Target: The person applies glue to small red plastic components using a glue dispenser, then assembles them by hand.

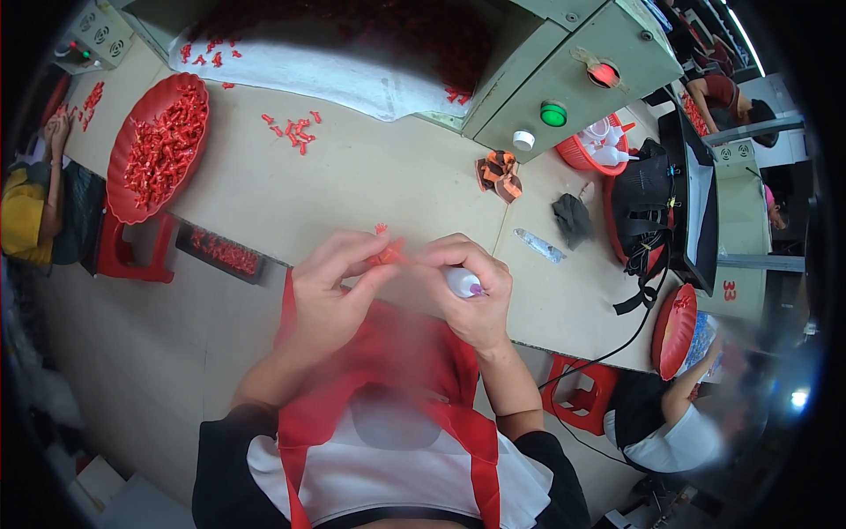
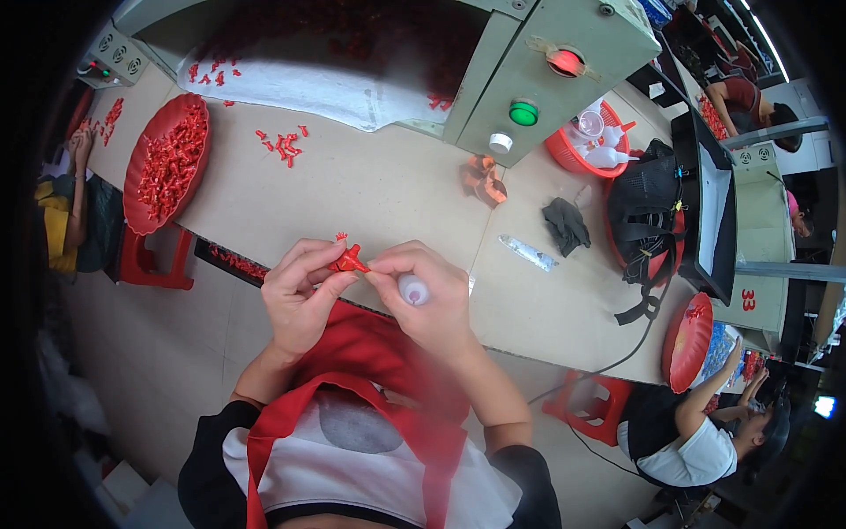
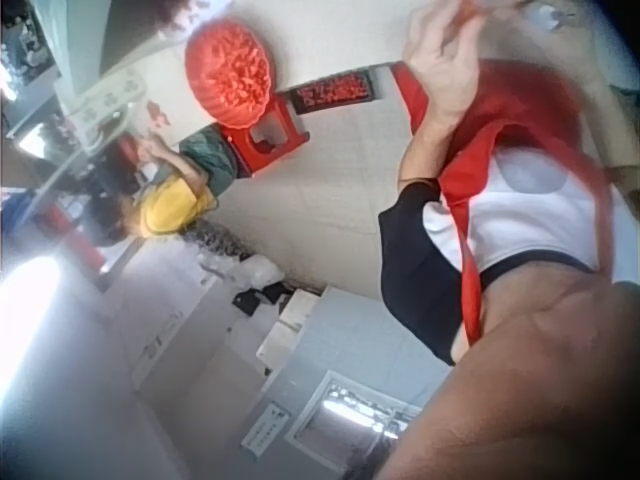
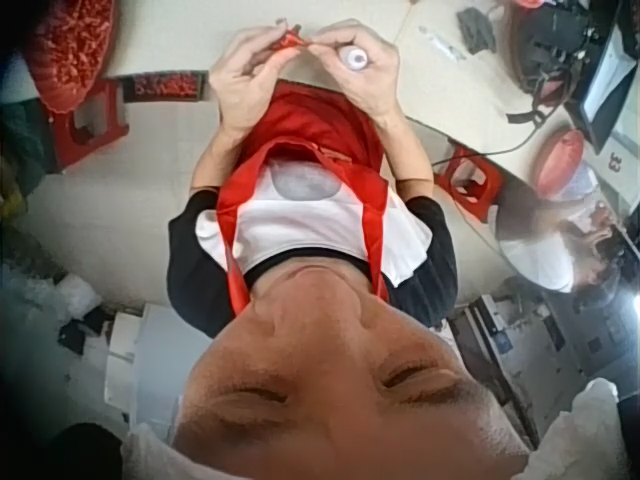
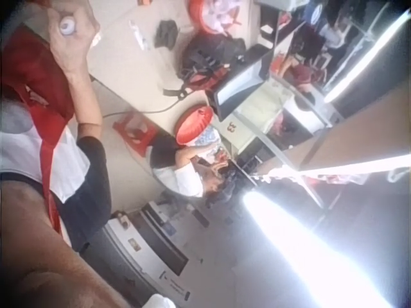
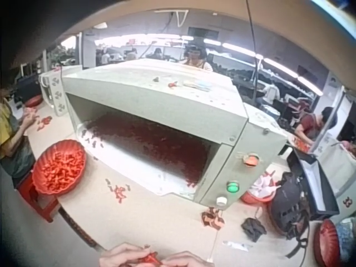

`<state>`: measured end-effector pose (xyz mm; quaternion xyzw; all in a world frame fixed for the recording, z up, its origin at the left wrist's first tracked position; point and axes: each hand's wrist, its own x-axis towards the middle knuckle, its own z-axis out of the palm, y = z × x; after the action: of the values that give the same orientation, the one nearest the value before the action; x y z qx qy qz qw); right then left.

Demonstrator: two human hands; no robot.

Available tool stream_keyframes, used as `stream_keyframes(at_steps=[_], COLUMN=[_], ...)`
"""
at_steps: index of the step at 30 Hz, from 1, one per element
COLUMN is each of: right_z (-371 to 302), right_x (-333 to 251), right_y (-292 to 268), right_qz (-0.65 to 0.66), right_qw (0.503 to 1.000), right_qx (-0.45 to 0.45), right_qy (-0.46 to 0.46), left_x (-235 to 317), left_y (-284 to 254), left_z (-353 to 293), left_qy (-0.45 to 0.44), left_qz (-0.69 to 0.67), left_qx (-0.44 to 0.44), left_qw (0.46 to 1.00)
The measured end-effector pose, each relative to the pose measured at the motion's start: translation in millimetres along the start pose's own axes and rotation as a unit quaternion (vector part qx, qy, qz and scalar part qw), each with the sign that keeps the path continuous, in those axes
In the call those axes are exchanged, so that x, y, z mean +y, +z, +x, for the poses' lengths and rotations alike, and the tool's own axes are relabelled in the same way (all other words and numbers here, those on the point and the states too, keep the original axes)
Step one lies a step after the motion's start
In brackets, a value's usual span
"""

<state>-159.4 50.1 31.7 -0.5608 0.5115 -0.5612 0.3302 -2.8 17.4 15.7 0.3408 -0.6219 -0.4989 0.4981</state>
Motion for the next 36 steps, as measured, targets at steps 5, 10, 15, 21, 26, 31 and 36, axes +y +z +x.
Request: stream_keyframes(at_steps=[5, 10, 15, 21, 26, 31, 36], right_z=[-1.4, -11.8, -8.7, -2.2, 3.6, 12.4, 9.2], right_x=[-0.6, 9.8, 8.5, 23.3, 24.7, 24.7, 21.1], right_y=[5.3, 5.2, 13.0, 23.6, 34.9, 41.2, 31.3], right_qz=[-0.026, -0.007, 0.021, 0.027, 0.036, 0.019, 0.047], right_qw=[1.0, 0.998, 0.998, 0.999, 0.999, 0.998, 0.99], right_qx=[0.0, 0.034, 0.017, 0.002, 0.003, -0.019, 0.028], right_qy=[0.001, 0.06, 0.059, 0.022, 0.04, 0.058, 0.13], left_x=[5.2, -4.9, 0.9, -3.8, -6.2, -14.9, -5.9], left_y=[-6.9, 0.2, -8.9, -15.6, -24.8, -35.7, -108.1], left_z=[-3.0, -2.5, -6.1, -0.8, 1.4, 7.3, 65.0], left_qy=[-0.002, -0.044, -0.025, -0.021, -0.043, -0.1, 0.134], left_qz=[0.062, 0.026, 0.021, 0.012, 0.026, -0.033, 0.391], left_qx=[0.011, 0.034, 0.016, 0.047, 0.065, 0.073, 0.189], left_qw=[0.998, 0.998, 0.999, 0.999, 0.997, 0.992, 0.891])
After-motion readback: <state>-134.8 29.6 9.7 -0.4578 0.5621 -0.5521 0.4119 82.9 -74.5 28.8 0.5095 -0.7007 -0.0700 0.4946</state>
